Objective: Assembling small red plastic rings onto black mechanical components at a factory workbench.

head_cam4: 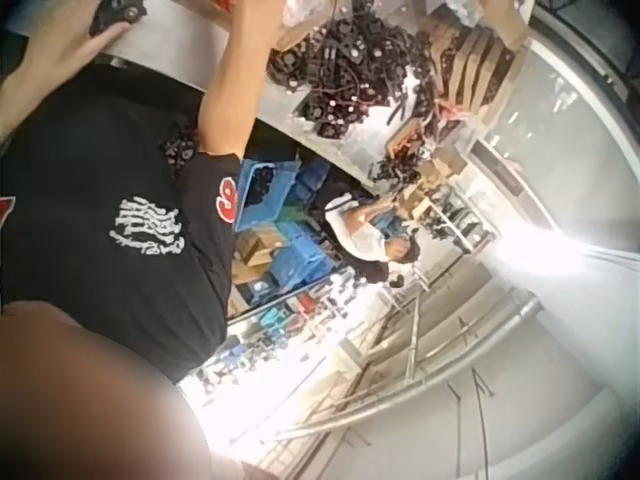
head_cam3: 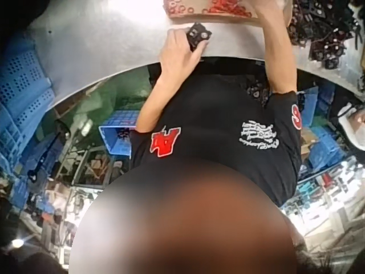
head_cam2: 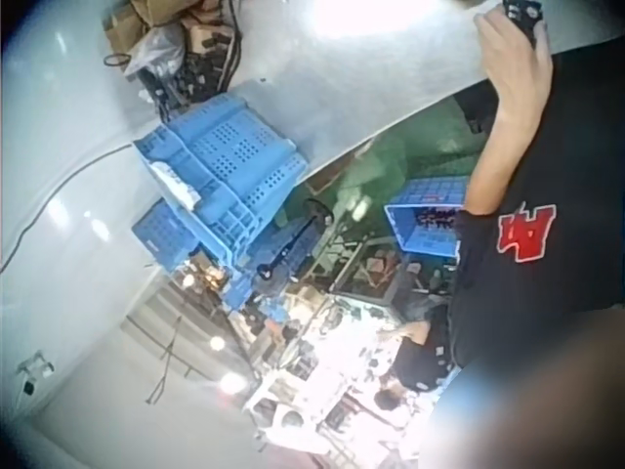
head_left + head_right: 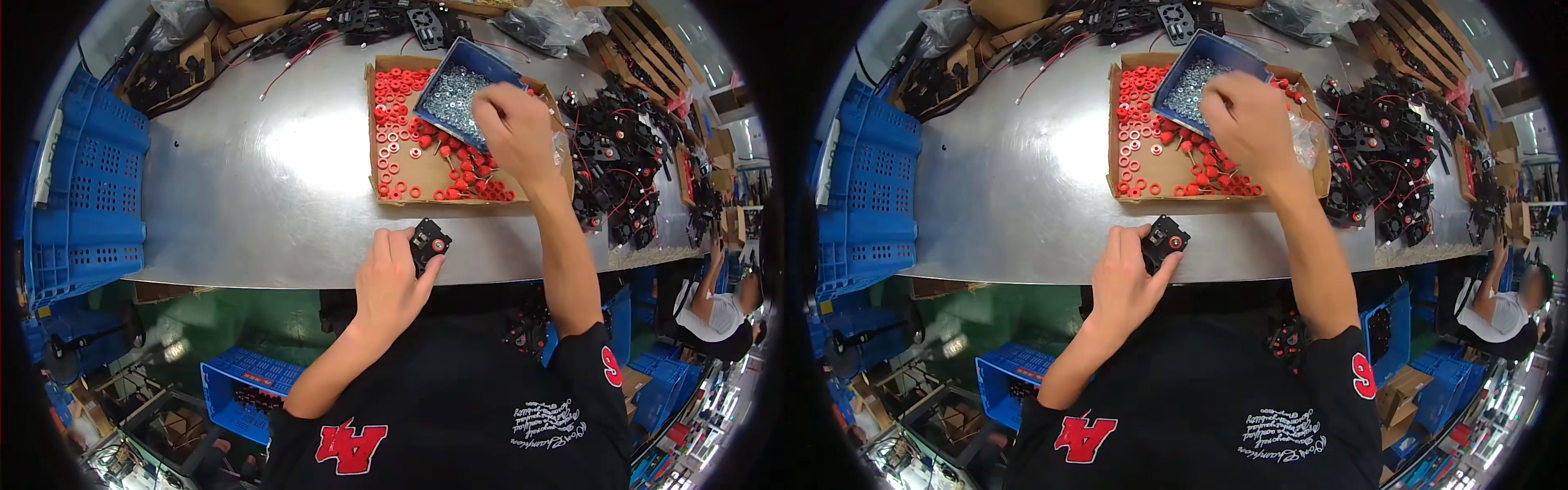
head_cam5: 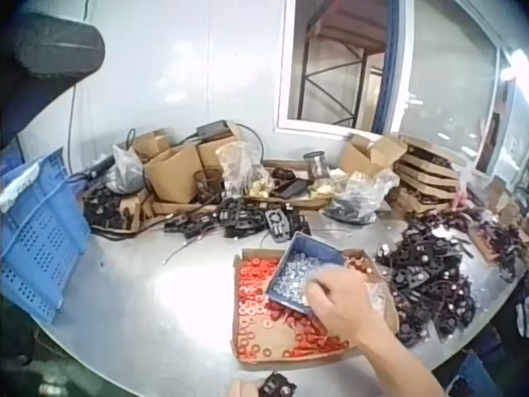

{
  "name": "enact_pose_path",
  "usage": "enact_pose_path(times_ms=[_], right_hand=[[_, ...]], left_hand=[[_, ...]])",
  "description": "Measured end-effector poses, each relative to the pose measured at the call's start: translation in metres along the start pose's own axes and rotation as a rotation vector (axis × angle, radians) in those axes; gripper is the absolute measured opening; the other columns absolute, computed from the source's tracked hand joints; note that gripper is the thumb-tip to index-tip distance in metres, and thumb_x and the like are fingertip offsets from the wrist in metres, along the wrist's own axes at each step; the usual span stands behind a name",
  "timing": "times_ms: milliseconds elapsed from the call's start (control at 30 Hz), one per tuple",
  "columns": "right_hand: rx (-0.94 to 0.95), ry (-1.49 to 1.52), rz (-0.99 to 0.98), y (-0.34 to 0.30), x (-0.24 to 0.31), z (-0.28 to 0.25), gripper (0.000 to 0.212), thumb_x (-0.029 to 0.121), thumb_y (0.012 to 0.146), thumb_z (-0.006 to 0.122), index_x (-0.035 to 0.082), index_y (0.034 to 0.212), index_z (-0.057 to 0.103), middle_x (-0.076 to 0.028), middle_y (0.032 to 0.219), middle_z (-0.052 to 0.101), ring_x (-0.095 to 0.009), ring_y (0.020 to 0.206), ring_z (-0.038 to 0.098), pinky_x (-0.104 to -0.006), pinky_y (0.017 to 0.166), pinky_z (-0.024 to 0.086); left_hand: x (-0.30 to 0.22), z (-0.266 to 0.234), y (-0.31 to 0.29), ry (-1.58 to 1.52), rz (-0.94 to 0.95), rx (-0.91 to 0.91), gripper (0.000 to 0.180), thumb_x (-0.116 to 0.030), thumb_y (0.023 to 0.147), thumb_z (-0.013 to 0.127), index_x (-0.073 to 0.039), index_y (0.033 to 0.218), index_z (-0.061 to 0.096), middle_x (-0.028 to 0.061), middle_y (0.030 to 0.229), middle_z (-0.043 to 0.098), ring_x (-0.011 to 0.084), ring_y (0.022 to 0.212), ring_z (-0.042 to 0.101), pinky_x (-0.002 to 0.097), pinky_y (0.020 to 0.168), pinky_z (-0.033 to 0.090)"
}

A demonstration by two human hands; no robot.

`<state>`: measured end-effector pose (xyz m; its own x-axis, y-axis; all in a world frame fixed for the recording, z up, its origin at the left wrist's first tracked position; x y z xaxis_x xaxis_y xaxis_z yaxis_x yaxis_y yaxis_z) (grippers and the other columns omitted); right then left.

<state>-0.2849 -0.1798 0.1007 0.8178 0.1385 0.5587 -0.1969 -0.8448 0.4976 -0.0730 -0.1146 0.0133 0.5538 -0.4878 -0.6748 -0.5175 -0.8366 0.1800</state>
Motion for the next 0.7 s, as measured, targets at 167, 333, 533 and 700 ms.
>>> enact_pose_path(times_ms=[167, 333, 533, 700], right_hand=[[0.247, 0.455, 0.302, -0.098, 0.004, 0.032, 0.016, 0.002, 0.082, 0.065, 0.0, 0.094, 0.076, -0.007, 0.084, 0.069, -0.013, 0.073, 0.062, -0.0273, 0.068, 0.049], [0.282, 0.647, 0.651, -0.156, 0.001, 0.047, 0.019, 0.001, 0.082, 0.07, 0.0, 0.1, 0.075, -0.008, 0.091, 0.072, -0.014, 0.076, 0.067, -0.026, 0.068, 0.052], [0.243, 0.412, 0.241, -0.146, 0.029, 0.038, 0.015, 0.002, 0.082, 0.073, 0.001, 0.097, 0.074, -0.01, 0.085, 0.07, -0.018, 0.073, 0.068, -0.0285, 0.064, 0.053], [0.264, 0.347, 0.172, -0.145, 0.035, 0.039, 0.014, 0.003, 0.082, 0.074, 0.002, 0.096, 0.074, -0.009, 0.085, 0.068, -0.02, 0.071, 0.066, -0.0309, 0.061, 0.052]], left_hand=[[0.003, 0.003, -0.002, 0.026, -0.001, 0.015, 0.046, -0.027, 0.082, 0.078, 0.001, 0.111, 0.056, 0.0142, 0.098, 0.053, 0.0331, 0.083, 0.062, 0.0417, 0.065, 0.052], [0.001, 0.004, 0.002, 0.019, 0.005, 0.034, 0.046, -0.027, 0.082, 0.077, 0.001, 0.112, 0.055, 0.0143, 0.098, 0.053, 0.0333, 0.083, 0.062, 0.0424, 0.065, 0.052], [0.001, 0.003, 0.0, 0.031, 0.028, 0.012, 0.045, -0.025, 0.082, 0.077, 0.0, 0.112, 0.055, 0.0144, 0.098, 0.053, 0.0338, 0.084, 0.063, 0.0427, 0.065, 0.052], [-0.003, 0.002, 0.001, 0.039, 0.032, 0.031, 0.045, -0.022, 0.081, 0.077, 0.0, 0.113, 0.055, 0.0146, 0.098, 0.053, 0.0338, 0.085, 0.062, 0.042, 0.067, 0.052]])
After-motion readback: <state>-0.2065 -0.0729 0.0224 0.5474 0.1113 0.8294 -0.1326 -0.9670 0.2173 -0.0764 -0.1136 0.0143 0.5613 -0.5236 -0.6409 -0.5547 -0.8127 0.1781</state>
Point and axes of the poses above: each hand's wrist, its own y-axis towards the middle knuckle, its own z-axis out of the palm, x = y × z, the point moved 10 cm from there along y, towards the middle knuckle
